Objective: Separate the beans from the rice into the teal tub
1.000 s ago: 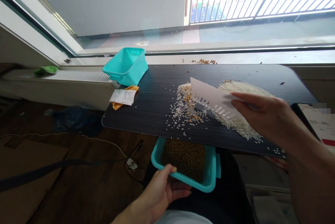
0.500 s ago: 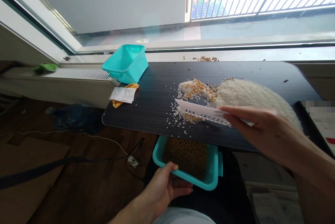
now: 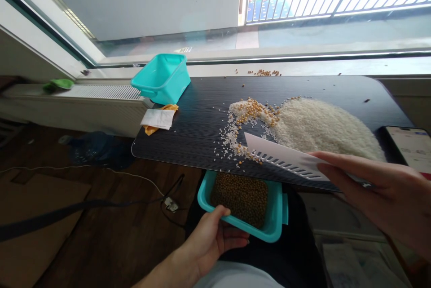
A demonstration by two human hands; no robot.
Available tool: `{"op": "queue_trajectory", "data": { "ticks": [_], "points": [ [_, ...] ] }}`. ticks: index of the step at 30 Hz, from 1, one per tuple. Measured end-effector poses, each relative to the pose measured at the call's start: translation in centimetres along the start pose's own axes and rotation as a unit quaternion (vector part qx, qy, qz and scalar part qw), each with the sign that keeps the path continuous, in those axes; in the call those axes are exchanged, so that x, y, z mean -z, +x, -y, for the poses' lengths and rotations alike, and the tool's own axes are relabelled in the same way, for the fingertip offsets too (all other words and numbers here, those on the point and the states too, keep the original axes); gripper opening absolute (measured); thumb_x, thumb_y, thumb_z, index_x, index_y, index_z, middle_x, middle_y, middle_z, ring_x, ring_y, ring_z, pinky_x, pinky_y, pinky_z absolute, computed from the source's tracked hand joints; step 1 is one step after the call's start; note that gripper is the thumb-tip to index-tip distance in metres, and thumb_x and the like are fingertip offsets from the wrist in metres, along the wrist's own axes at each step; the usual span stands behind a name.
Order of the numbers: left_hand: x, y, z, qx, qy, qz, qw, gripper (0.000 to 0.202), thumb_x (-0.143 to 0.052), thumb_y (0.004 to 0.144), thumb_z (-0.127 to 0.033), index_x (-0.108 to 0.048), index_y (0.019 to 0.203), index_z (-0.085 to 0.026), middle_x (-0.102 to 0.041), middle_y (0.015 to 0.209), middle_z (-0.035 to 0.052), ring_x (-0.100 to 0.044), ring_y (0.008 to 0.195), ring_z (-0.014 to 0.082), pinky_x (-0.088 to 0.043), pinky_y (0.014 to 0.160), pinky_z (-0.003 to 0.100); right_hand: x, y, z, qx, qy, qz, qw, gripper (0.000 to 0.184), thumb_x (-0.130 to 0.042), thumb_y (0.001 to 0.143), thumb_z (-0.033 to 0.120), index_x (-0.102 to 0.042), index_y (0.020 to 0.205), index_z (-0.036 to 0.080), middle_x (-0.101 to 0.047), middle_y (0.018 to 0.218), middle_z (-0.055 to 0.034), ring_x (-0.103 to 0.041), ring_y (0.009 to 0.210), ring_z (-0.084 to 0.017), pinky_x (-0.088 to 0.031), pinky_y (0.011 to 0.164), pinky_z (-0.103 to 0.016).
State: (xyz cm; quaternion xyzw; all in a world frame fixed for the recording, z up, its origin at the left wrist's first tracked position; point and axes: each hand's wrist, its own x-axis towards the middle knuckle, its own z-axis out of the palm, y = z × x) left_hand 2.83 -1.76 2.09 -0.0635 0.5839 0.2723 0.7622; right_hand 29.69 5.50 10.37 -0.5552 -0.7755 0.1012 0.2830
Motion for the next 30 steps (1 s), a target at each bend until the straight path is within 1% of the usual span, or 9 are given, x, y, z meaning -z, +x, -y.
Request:
{"op": "queue_trajectory", "data": {
  "ticks": [2,4,9,12,15,18,23,26,30],
  "points": [
    [-0.1,0.0,0.1,0.005,0.005,0.002,1.000,0.016,-0.045,0.092,-0.018,-0.058,0.090,-0.010,-0.073,0.072,0.0119,-0.070,0.057,0.0191,-0.057,0.059,0.030,0.2,-0.2,0.2,-0.008,0.000,-0.009,1.000,0.026,-0.056,0.085,0.044,-0.077,0.099,0.037,-0.079,0.087,0.0038,-0.073,0.064,-0.020,-0.057,0.050,-0.024],
    [-0.2,0.0,0.2,0.005,0.008,0.005,1.000,0.016,-0.045,0.091,-0.019,-0.058,0.090,-0.010,-0.073,0.072,0.0122,-0.070,0.058,0.0192,-0.057,0.060,0.030,0.4,-0.3,0.2,-0.005,-0.007,-0.015,1.000,0.025,-0.056,0.086,0.043,-0.077,0.098,0.038,-0.079,0.086,0.0046,-0.072,0.059,-0.018,-0.057,0.051,-0.023],
    [-0.4,0.0,0.4,0.010,0.013,0.009,1.000,0.016,-0.044,0.091,-0.019,-0.058,0.092,-0.010,-0.072,0.073,0.0124,-0.069,0.058,0.0189,-0.056,0.061,0.030,0.6,-1.2,0.1,0.010,0.004,-0.008,1.000,0.023,-0.059,0.086,0.040,-0.075,0.102,0.040,-0.079,0.089,0.0080,-0.073,0.066,-0.016,-0.056,0.053,-0.018],
    [-0.4,-0.1,0.4,0.006,0.010,0.005,1.000,0.015,-0.045,0.090,-0.018,-0.058,0.093,-0.010,-0.072,0.073,0.0118,-0.069,0.059,0.0193,-0.057,0.063,0.032,0.8,-1.9,0.0,-0.001,0.012,-0.012,1.000,0.022,-0.059,0.086,0.040,-0.075,0.101,0.041,-0.079,0.087,0.0090,-0.071,0.059,-0.014,-0.056,0.054,-0.018],
    [-0.3,-0.1,0.4,-0.002,0.002,0.008,1.000,0.014,-0.046,0.089,-0.017,-0.058,0.092,-0.010,-0.072,0.073,0.0109,-0.069,0.059,0.0196,-0.056,0.063,0.032,0.8,-2.2,0.0,-0.015,0.018,-0.015,1.000,0.023,-0.062,0.083,0.041,-0.076,0.102,0.043,-0.079,0.084,0.0088,-0.070,0.056,-0.015,-0.057,0.052,-0.019],
    [-0.2,-0.1,0.4,-0.003,-0.003,0.011,1.000,0.013,-0.047,0.089,-0.016,-0.058,0.091,-0.011,-0.072,0.073,0.0105,-0.069,0.058,0.0196,-0.056,0.062,0.032,0.4,-2.0,0.2,-0.028,0.022,-0.011,0.999,0.023,-0.061,0.083,0.043,-0.076,0.100,0.042,-0.079,0.084,0.0079,-0.072,0.059,-0.018,-0.058,0.051,-0.022],
    [-0.1,-0.1,0.4,0.002,-0.008,0.015,1.000,0.014,-0.046,0.090,-0.016,-0.058,0.090,-0.011,-0.072,0.072,0.0102,-0.069,0.058,0.0190,-0.056,0.061,0.031,-0.2,-1.2,0.6,-0.022,0.024,0.015,0.999,0.026,-0.059,0.084,0.042,-0.077,0.102,0.038,-0.079,0.091,0.0049,-0.074,0.069,-0.019,-0.059,0.056,-0.023],
    [0.1,0.0,0.5,-0.002,-0.016,0.027,1.000,0.014,-0.047,0.089,-0.018,-0.059,0.091,-0.010,-0.072,0.072,0.0108,-0.070,0.058,0.0196,-0.056,0.061,0.031,-0.1,-0.9,1.0,-0.023,0.040,0.025,0.999,0.024,-0.060,0.083,0.043,-0.078,0.099,0.040,-0.079,0.089,0.0050,-0.074,0.068,-0.019,-0.059,0.055,-0.023],
    [0.4,0.2,0.6,-0.007,-0.016,0.024,1.000,0.013,-0.049,0.089,-0.019,-0.058,0.092,-0.011,-0.073,0.073,0.0117,-0.070,0.059,0.0204,-0.056,0.062,0.031,-0.1,-0.5,1.6,-0.009,0.057,0.009,0.998,0.022,-0.061,0.083,0.042,-0.077,0.097,0.042,-0.079,0.087,0.0071,-0.074,0.066,-0.017,-0.059,0.056,-0.021]
  ]
}}
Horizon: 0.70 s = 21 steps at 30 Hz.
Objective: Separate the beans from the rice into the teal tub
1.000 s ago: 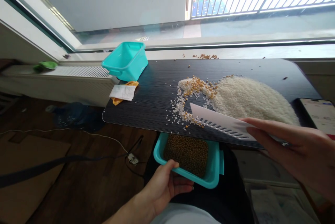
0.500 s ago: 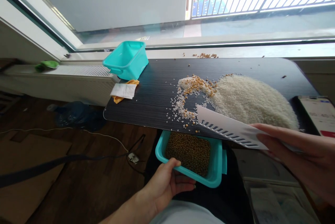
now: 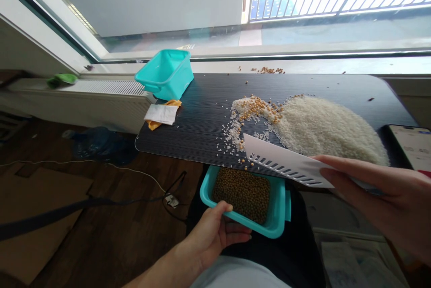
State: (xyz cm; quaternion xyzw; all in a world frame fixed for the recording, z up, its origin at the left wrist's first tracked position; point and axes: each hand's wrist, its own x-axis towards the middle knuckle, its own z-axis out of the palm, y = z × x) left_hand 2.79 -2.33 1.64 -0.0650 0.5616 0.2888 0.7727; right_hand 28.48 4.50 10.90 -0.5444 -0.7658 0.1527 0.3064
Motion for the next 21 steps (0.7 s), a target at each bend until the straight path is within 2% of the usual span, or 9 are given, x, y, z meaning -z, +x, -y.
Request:
{"op": "queue_trajectory", "data": {
  "ticks": [6,12,15,18,21],
  "points": [
    [0.09,-0.07,-0.24,0.004,0.008,-0.004,1.000,0.014,-0.047,0.090,-0.020,-0.058,0.092,-0.011,-0.073,0.072,0.0122,-0.071,0.059,0.0204,-0.057,0.062,0.031,-0.66,0.47,0.41,0.006,-0.001,0.034,0.999,0.023,-0.060,0.085,0.040,-0.078,0.099,0.039,-0.079,0.092,0.0061,-0.074,0.071,-0.017,-0.058,0.060,-0.019],
    [0.10,-0.09,-0.32,0.001,-0.005,-0.005,1.000,0.011,-0.048,0.090,-0.018,-0.057,0.092,-0.012,-0.073,0.073,0.0104,-0.071,0.059,0.0196,-0.057,0.060,0.031,-0.61,0.59,0.09,-0.006,0.002,0.015,1.000,0.023,-0.060,0.083,0.043,-0.078,0.098,0.039,-0.079,0.088,0.0049,-0.074,0.068,-0.019,-0.060,0.059,-0.023],
    [0.01,-0.11,-0.35,0.002,-0.008,-0.004,1.000,0.012,-0.048,0.089,-0.017,-0.058,0.091,-0.011,-0.073,0.073,0.0107,-0.071,0.058,0.0200,-0.057,0.060,0.031,-0.85,0.88,0.35,-0.016,0.002,0.032,0.999,0.025,-0.059,0.084,0.045,-0.079,0.098,0.037,-0.079,0.089,0.0032,-0.075,0.070,-0.020,-0.060,0.059,-0.024],
    [-0.11,-0.22,-0.38,0.004,-0.003,-0.003,1.000,0.013,-0.047,0.090,-0.017,-0.059,0.090,-0.010,-0.073,0.073,0.0111,-0.071,0.058,0.0202,-0.057,0.060,0.031,-0.88,1.01,0.78,-0.004,0.027,0.051,0.998,0.025,-0.059,0.085,0.045,-0.079,0.097,0.037,-0.079,0.089,0.0040,-0.075,0.070,-0.019,-0.059,0.058,-0.022],
    [-0.22,-0.32,-0.38,0.002,0.000,-0.010,1.000,0.013,-0.047,0.091,-0.018,-0.058,0.092,-0.011,-0.073,0.073,0.0102,-0.070,0.058,0.0194,-0.057,0.060,0.030,-0.42,0.79,0.68,0.013,0.040,0.034,0.999,0.021,-0.061,0.084,0.041,-0.079,0.095,0.038,-0.079,0.087,0.0051,-0.074,0.067,-0.018,-0.059,0.057,-0.020]
  ]
}}
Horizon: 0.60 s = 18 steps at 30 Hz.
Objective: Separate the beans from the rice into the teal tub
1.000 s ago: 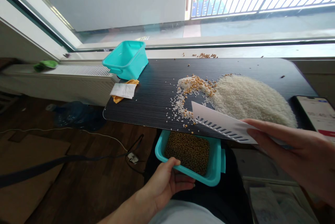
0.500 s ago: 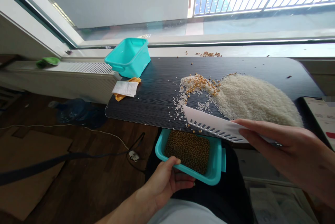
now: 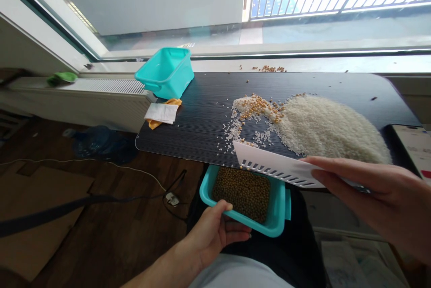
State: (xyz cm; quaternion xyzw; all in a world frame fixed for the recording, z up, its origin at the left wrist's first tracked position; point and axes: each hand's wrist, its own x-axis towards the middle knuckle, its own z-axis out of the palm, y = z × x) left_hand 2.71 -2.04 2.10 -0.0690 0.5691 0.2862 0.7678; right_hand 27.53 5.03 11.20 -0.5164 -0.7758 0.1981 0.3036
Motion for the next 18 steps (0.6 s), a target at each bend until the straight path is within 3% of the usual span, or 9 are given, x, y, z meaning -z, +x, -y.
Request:
{"op": "queue_trajectory", "data": {
  "ticks": [4,14,18],
  "points": [
    [-0.07,-0.04,0.01,0.000,0.003,-0.003,1.000,0.012,-0.045,0.092,-0.019,-0.055,0.092,-0.013,-0.073,0.073,0.0105,-0.071,0.058,0.0195,-0.057,0.061,0.030,0.77,-0.60,-0.72,0.002,-0.031,-0.032,0.999,0.021,-0.064,0.082,0.039,-0.078,0.098,0.040,-0.079,0.087,0.0074,-0.073,0.063,-0.016,-0.058,0.058,-0.018],
    [-0.16,0.04,-0.05,0.001,0.013,0.000,1.000,0.011,-0.045,0.092,-0.018,-0.055,0.092,-0.013,-0.072,0.072,0.0093,-0.070,0.058,0.0192,-0.057,0.061,0.031,0.50,-0.80,-0.31,-0.003,-0.029,-0.025,0.999,0.019,-0.063,0.083,0.039,-0.078,0.094,0.040,-0.079,0.088,0.0077,-0.074,0.067,-0.016,-0.058,0.058,-0.016],
    [-0.13,0.02,-0.05,0.005,0.013,0.001,1.000,0.012,-0.045,0.092,-0.019,-0.055,0.093,-0.012,-0.072,0.071,0.0106,-0.070,0.057,0.0190,-0.057,0.060,0.030,0.52,-0.51,-0.29,0.024,-0.008,-0.016,1.000,0.019,-0.062,0.083,0.039,-0.078,0.095,0.041,-0.078,0.087,0.0092,-0.074,0.065,-0.015,-0.057,0.055,-0.015]
  ]
}}
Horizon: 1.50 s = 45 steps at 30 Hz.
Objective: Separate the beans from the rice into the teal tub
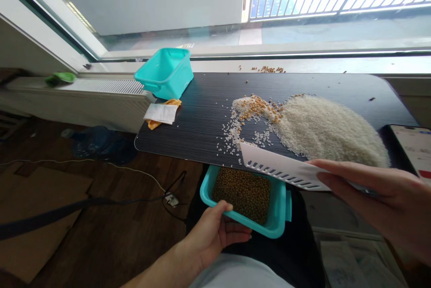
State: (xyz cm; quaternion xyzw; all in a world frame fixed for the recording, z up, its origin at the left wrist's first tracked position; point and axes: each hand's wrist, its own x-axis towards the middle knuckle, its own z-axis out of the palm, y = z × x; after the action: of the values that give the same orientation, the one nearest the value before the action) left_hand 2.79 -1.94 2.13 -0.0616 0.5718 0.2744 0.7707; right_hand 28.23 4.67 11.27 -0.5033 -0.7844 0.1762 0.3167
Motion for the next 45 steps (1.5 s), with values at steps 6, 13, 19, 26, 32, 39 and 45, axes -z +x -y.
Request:
{"op": "queue_trajectory", "data": {
  "ticks": [6,13,19,26,32,39,45],
  "points": [
    [0.0,0.1,0.0,-0.005,-0.010,-0.004,1.000,0.011,-0.045,0.093,-0.019,-0.054,0.094,-0.012,-0.072,0.074,0.0109,-0.071,0.058,0.0192,-0.057,0.060,0.030,0.4,-0.1,-0.8,-0.015,-0.034,-0.026,0.999,0.021,-0.062,0.085,0.042,-0.076,0.100,0.041,-0.079,0.086,0.0091,-0.072,0.060,-0.013,-0.057,0.059,-0.015],
    [0.0,0.3,-0.3,-0.003,-0.010,0.002,1.000,0.012,-0.045,0.092,-0.018,-0.055,0.093,-0.012,-0.072,0.072,0.0105,-0.070,0.057,0.0190,-0.057,0.060,0.030,0.1,-0.1,-0.5,-0.030,-0.003,-0.008,1.000,0.016,-0.065,0.081,0.045,-0.078,0.090,0.043,-0.078,0.079,0.0084,-0.072,0.057,-0.016,-0.058,0.053,-0.019],
    [0.1,0.4,-0.3,0.002,-0.016,-0.003,1.000,0.012,-0.045,0.092,-0.018,-0.055,0.090,-0.012,-0.072,0.072,0.0106,-0.070,0.058,0.0194,-0.057,0.060,0.030,0.6,0.7,-0.8,-0.061,-0.059,-0.032,0.996,0.023,-0.060,0.083,0.053,-0.078,0.095,0.044,-0.079,0.086,0.0073,-0.073,0.063,-0.017,-0.061,0.060,-0.024],
    [0.4,0.7,-0.5,0.000,-0.022,0.001,1.000,0.011,-0.046,0.092,-0.018,-0.056,0.091,-0.013,-0.073,0.075,0.0105,-0.071,0.059,0.0195,-0.058,0.062,0.031,0.2,0.2,-1.5,-0.055,-0.011,0.004,0.998,0.016,-0.065,0.079,0.051,-0.078,0.087,0.045,-0.077,0.075,0.0079,-0.070,0.053,-0.015,-0.057,0.048,-0.021],
    [0.1,0.8,-0.8,0.012,-0.011,-0.009,1.000,0.015,-0.044,0.092,-0.017,-0.056,0.086,-0.012,-0.072,0.070,0.0102,-0.070,0.057,0.0187,-0.058,0.060,0.030,0.5,1.2,-2.7,-0.148,-0.112,-0.078,0.980,0.039,-0.061,0.074,0.066,-0.079,0.094,0.038,-0.076,0.068,0.0020,-0.058,0.041,-0.014,-0.049,0.039,-0.027],
    [-0.1,0.7,-0.9,0.007,-0.014,-0.015,1.000,0.016,-0.043,0.093,-0.017,-0.055,0.086,-0.012,-0.072,0.071,0.0109,-0.070,0.057,0.0190,-0.058,0.059,0.030,-1.1,5.6,-1.4,-0.168,-0.061,-0.039,0.983,0.036,-0.059,0.069,0.056,-0.080,0.081,0.030,-0.061,0.046,0.0014,-0.043,0.033,-0.012,-0.034,0.032,-0.028],
    [0.1,0.7,-1.2,0.008,-0.020,-0.018,1.000,0.017,-0.043,0.093,-0.017,-0.057,0.086,-0.012,-0.072,0.071,0.0112,-0.070,0.057,0.0188,-0.057,0.059,0.029,-1.1,5.2,-0.9,-0.190,-0.014,-0.008,0.982,0.030,-0.063,0.067,0.055,-0.078,0.079,0.032,-0.067,0.056,0.0007,-0.064,0.054,-0.019,-0.051,0.045,-0.031]
  ]
}}
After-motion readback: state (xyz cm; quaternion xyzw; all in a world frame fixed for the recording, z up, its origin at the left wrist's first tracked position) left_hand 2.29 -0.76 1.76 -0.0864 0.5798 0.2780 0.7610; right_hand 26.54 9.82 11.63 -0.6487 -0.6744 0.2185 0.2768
